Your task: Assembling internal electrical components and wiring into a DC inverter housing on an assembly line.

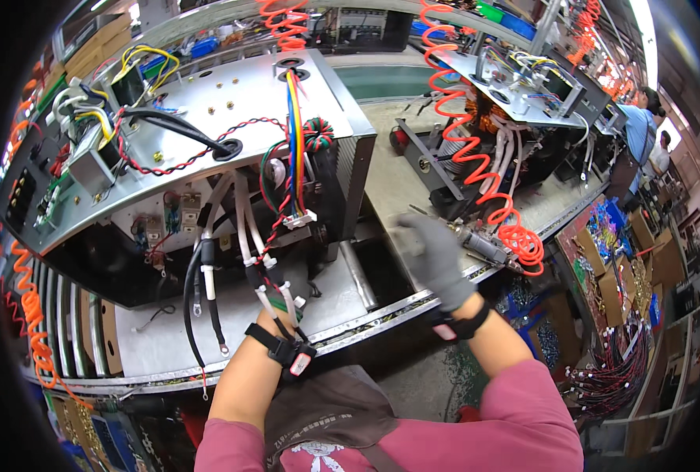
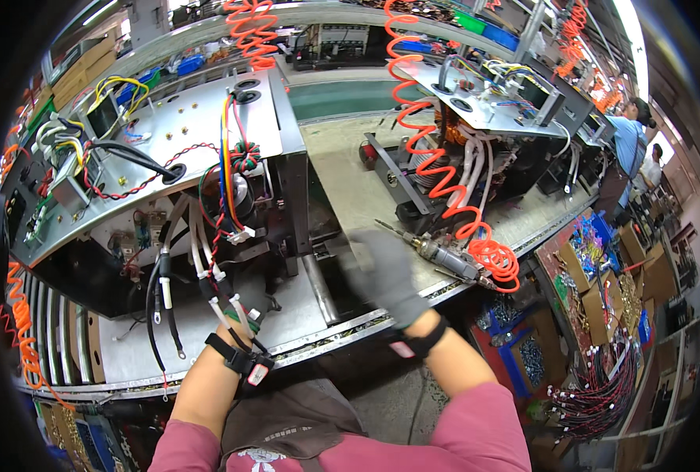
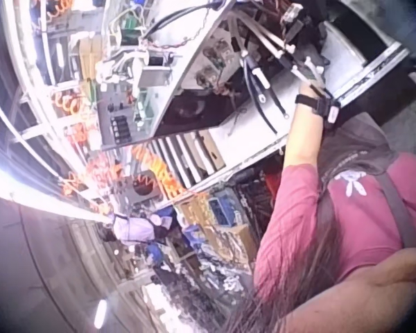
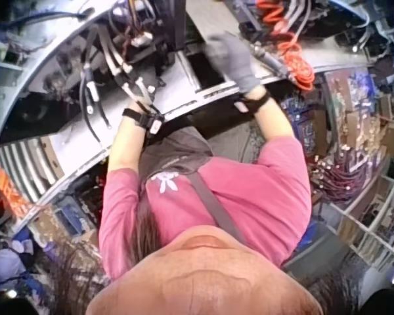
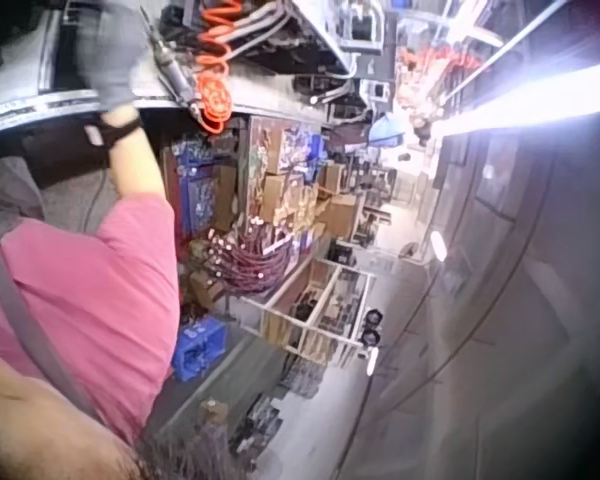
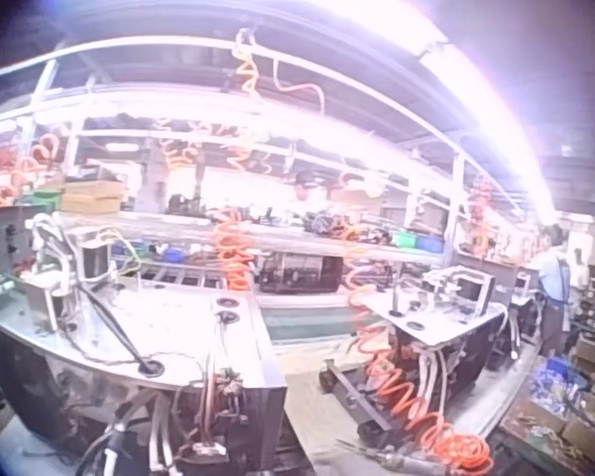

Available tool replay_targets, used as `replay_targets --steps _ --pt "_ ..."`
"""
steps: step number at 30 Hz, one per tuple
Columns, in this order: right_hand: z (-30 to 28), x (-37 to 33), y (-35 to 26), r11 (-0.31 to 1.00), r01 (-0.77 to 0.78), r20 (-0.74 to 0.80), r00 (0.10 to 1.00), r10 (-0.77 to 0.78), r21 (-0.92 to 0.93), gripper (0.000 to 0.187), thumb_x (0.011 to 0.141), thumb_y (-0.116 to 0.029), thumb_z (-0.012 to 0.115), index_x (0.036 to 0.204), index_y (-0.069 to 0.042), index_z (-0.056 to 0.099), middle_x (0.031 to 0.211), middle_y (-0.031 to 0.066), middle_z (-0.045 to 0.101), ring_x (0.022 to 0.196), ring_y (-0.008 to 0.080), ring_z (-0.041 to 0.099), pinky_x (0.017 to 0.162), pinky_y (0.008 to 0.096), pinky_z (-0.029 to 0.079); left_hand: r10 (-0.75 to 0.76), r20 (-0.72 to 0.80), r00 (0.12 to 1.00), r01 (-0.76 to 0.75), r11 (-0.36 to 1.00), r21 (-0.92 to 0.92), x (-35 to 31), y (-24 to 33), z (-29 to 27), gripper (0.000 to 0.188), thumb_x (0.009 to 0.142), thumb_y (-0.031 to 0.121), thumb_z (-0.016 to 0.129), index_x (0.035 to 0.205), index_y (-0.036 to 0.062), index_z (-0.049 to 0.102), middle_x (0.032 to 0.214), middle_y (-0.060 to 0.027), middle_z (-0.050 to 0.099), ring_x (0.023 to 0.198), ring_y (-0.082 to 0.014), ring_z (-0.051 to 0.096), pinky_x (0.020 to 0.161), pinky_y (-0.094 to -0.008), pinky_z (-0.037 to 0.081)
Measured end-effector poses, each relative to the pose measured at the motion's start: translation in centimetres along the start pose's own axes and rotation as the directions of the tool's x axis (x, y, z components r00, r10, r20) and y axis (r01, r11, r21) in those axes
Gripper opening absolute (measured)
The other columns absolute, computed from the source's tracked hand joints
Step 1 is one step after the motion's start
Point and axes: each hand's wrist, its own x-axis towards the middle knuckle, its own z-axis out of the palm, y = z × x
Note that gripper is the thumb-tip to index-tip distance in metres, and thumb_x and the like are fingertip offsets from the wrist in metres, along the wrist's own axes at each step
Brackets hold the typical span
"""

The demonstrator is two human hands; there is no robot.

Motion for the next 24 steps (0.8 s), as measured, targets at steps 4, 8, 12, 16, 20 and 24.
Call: replay_targets --steps 4,8,12,16,20,24 --pt "-4.6 -5.6 10.0 0.824 -0.391 0.017 0.9 0.436 -0.41 0.027 0.078 -0.022 0.067 0.101 -0.008 0.06 0.09 0.0123 0.064 0.085 0.0309 0.062 0.073 0.0405 0.048 -0.614 -0.089 0.784 0.424 0.635 -0.646 1.8 8.0 1.1 0.014 0.093 0.022 0.048 0.093 0.0107 0.057 0.068 -0.0025 0.058 0.048 -0.0111 0.052 0.037 -0.0215 0.038" --pt "-6.8 -6.7 12.9 0.812 -0.32 0.128 0.894 0.43 -0.488 0.035 0.078 -0.032 0.066 0.106 -0.012 0.059 0.094 0.0134 0.063 0.089 0.0327 0.061 0.077 0.0424 0.047 -0.662 -0.035 0.749 0.508 0.608 -0.61 1.9 9.1 1.0 0.014 0.09 0.015 0.051 0.1 0.0081 0.058 0.076 -0.0059 0.063 0.058 -0.0129 0.06 0.043 -0.0201 0.046" --pt "-8.0 -4.4 13.1 0.73 -0.417 0.392 0.643 0.658 -0.541 0.051 0.073 -0.04 0.068 0.113 -0.012 0.056 0.101 0.0157 0.063 0.102 0.0345 0.057 0.086 0.0418 0.045 -0.76 -0.003 0.65 0.542 0.466 -0.699 0.8 13.7 -1.1 0.019 0.09 0.015 0.053 0.105 0.0047 0.057 0.085 -0.0095 0.064 0.068 -0.0164 0.065 0.049 -0.021 0.052" --pt "-8.8 -4.8 12.7 0.768 -0.321 0.438 0.673 0.597 -0.554 0.053 0.071 -0.044 0.068 0.113 -0.012 0.057 0.101 0.0168 0.062 0.099 0.0344 0.059 0.085 0.0418 0.046 -0.793 0.118 0.598 0.482 0.238 -0.843 -1.0 16.3 -2.5 0.025 0.09 0.017 0.054 0.11 0.0013 0.055 0.094 -0.0124 0.064 0.078 -0.0206 0.067 0.054 -0.0231 0.056" --pt "-9.4 -5.9 10.1 0.77 -0.355 0.432 0.668 0.606 -0.53 0.051 0.07 -0.043 0.069 0.108 -0.011 0.058 0.098 0.0187 0.063 0.096 0.0344 0.06 0.081 0.0423 0.047 -0.684 0.246 0.687 0.49 0.187 -0.851 -4.7 12.8 -3.0 0.037 0.093 0.019 0.052 0.122 -0.0018 0.047 0.113 -0.0154 0.058 0.092 -0.0292 0.065 0.068 -0.0322 0.059" --pt "-11.8 -8.0 4.0 0.781 -0.383 0.46 0.648 0.607 -0.493 0.047 0.068 -0.038 0.071 0.102 -0.008 0.059 0.088 0.018 0.063 0.085 0.0368 0.061 0.073 0.0419 0.049 -0.655 0.495 0.571 0.763 0.2 -0.615 -5.7 19.6 -4.1 0.042 0.095 0.024 0.049 0.129 0.001 0.043 0.115 -0.0124 0.058 0.089 -0.0225 0.065 0.071 -0.0285 0.057"
